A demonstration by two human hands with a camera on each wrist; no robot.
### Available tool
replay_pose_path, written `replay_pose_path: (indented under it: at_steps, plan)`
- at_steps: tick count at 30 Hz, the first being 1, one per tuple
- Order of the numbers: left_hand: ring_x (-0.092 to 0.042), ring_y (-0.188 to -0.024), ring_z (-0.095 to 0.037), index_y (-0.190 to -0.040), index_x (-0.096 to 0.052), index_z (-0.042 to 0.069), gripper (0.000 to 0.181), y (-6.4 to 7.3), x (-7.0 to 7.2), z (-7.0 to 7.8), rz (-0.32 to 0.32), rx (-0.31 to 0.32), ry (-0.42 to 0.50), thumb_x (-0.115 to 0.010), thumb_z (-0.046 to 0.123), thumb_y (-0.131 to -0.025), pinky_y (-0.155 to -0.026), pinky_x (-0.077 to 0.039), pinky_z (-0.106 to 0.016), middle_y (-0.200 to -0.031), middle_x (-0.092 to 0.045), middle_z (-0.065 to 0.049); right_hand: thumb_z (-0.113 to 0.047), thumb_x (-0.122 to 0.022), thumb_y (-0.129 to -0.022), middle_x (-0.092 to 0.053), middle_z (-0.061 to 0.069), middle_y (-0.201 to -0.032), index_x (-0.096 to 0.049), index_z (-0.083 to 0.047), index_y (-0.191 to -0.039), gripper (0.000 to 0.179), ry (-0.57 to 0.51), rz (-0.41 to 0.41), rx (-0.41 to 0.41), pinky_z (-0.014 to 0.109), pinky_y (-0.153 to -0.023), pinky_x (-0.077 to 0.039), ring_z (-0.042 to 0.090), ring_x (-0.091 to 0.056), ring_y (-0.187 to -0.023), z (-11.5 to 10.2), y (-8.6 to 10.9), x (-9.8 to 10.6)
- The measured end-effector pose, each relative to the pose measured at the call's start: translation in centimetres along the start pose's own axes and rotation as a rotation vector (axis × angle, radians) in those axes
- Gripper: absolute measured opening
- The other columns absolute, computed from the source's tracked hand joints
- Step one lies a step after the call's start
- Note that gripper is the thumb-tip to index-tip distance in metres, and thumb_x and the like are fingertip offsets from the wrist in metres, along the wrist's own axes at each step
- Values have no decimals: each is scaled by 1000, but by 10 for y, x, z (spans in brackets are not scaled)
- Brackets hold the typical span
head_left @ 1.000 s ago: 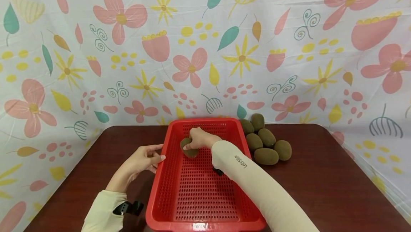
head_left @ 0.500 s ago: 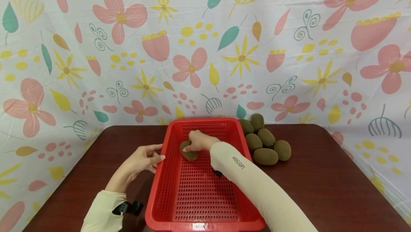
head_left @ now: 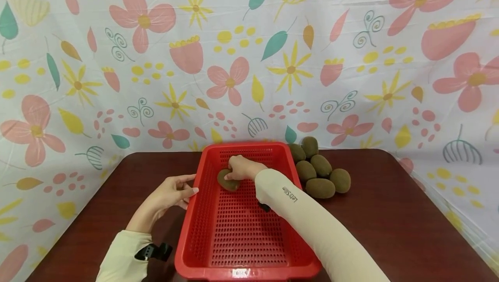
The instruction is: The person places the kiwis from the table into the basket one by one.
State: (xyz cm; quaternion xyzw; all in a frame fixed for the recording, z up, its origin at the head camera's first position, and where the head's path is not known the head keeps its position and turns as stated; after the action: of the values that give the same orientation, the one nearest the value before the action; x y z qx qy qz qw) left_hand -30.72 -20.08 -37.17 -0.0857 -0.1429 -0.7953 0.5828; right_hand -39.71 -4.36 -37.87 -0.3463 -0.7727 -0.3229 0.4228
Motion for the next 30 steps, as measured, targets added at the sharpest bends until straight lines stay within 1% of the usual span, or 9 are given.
replay_pose_path:
  at_steps: [7,9,11,13,14,16,21,26,30]
  plan:
    - [-68,-72,-28,-145,-35,-6,61,0,0,-1,0,-7,-2,-63,11,-93,-66,-59,-43,-88,-62,-16,-22,-66,-92,-26,-2,-52,-45,-9,-65,37,33,-11,0,24,-47,-26,10,-23,-46,-3,7,9]
    - [-68,-72,-27,-145,-35,-5,61,1,0,-1,1,-4,-1,-63,12,-94,-66,-59,-43,-88,-62,-16,-21,-66,-92,-32,0,-55,-54,-7,-71,28,27,-13,6,25,-49,-30,11,-26,-48,-5,9,12]
    - [-68,-72,-27,-145,-35,-5,61,1,0,-2,2,-1,1,-63,12,-93,-66,-59,-43,-89,-62,-16,-21,-66,-93,-51,4,-65,-64,-2,-87,20,32,-5,13,25,-55,-40,11,-38,-54,-6,13,17]
    - [-68,-72,-27,-145,-35,-5,62,1,0,-2,1,-2,2,-63,12,-93,-66,-59,-42,-89,-62,-16,-22,-65,-93,-64,10,-89,-66,1,-108,27,32,2,24,28,-68,-49,13,-51,-66,-8,16,22]
    - [-68,-72,-27,-145,-35,-5,61,1,-1,-2,1,-2,2,-63,12,-94,-66,-59,-42,-89,-62,-16,-22,-64,-94,-66,12,-103,-64,2,-117,33,35,6,30,30,-76,-51,14,-56,-75,-8,18,25]
    - [-68,-72,-27,-145,-35,-5,61,1,-1,-2,3,-1,1,-63,12,-94,-66,-59,-42,-89,-62,-16,-22,-64,-94,-64,16,-114,-59,3,-127,42,33,11,42,32,-83,-51,16,-58,-82,-9,21,31]
    - [-68,-71,-27,-145,-36,-5,60,1,-2,-2,11,5,0,-63,12,-93,-66,-59,-42,-87,-62,-16,-21,-64,-94,-65,15,-101,-58,2,-129,42,40,33,97,32,-78,-49,18,-55,-79,-12,31,46]
    - [-68,-71,-26,-145,-35,-6,62,1,-3,-1,1,-3,6,-64,12,-93,-66,-59,-42,-88,-62,-16,-21,-62,-95,-62,14,-119,-56,2,-130,43,20,75,128,36,-94,-48,23,-58,-108,-10,45,62]
    - [-68,-72,-27,-144,-36,-5,60,1,-2,-2,10,-1,6,-63,11,-93,-67,-59,-43,-87,-62,-16,-23,-61,-96,-63,12,-121,-56,0,-131,42,-29,113,140,36,-97,-47,24,-58,-112,-4,56,74]
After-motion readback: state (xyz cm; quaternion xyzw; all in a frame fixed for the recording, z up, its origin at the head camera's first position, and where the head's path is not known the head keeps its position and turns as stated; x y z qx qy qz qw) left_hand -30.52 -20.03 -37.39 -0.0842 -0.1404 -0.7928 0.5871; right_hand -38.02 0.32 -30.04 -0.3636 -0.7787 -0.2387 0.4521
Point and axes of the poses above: each hand's wrist, its own y-axis away from the middle knuckle, its own x-axis out of the back of the hand, z = x × y, the point moved 8 cm from there along -y, towards the middle knuckle
